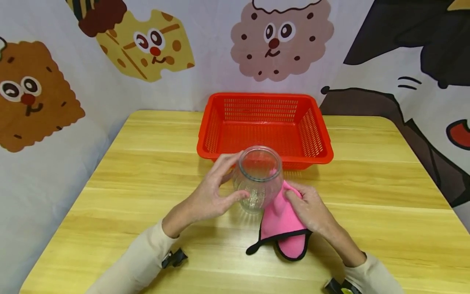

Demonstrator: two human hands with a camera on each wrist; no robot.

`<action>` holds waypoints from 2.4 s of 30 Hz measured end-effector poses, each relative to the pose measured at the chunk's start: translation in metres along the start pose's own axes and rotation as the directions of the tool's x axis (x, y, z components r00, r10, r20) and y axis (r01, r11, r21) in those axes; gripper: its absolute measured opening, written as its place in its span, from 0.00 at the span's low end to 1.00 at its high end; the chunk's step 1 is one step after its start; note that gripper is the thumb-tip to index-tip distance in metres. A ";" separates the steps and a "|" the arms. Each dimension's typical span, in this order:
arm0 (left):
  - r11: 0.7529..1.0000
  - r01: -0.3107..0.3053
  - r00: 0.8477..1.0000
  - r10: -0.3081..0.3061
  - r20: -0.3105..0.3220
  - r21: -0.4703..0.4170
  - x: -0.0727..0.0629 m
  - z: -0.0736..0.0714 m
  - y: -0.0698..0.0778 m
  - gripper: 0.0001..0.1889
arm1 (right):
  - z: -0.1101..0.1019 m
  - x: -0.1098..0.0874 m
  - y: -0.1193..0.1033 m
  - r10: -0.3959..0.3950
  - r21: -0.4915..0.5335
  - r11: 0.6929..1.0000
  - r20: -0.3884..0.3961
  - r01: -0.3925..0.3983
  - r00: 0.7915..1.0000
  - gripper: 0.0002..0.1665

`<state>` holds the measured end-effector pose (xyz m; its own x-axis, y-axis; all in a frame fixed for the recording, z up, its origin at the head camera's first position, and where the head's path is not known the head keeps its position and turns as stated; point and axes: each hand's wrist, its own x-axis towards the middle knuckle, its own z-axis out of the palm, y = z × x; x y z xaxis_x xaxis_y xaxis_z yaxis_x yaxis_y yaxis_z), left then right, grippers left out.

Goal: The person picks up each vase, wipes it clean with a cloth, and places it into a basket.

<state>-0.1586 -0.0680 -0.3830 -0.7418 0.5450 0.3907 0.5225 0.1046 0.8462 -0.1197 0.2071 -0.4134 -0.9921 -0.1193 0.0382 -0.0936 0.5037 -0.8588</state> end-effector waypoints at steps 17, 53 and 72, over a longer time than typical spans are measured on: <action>1.000 -0.008 0.997 0.008 0.077 0.002 -0.001 -0.003 -0.004 0.44 | 0.006 0.001 0.014 0.006 -0.056 0.998 0.145 0.002 0.989 0.11; 1.000 0.021 0.993 -0.021 0.118 0.006 0.001 -0.007 -0.001 0.45 | -0.183 -0.027 0.113 0.375 -0.115 0.925 0.131 -0.362 0.918 0.39; 0.999 0.046 0.991 -0.047 0.125 0.011 0.000 -0.007 -0.001 0.44 | -0.151 -0.027 0.104 0.110 -0.612 0.774 -0.118 -0.160 0.987 0.29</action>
<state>-0.1622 -0.0737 -0.3819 -0.7074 0.6389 0.3023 0.4922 0.1384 0.8594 -0.1152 0.3922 -0.4268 -0.9992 0.0390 0.0034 0.0352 0.9329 -0.3583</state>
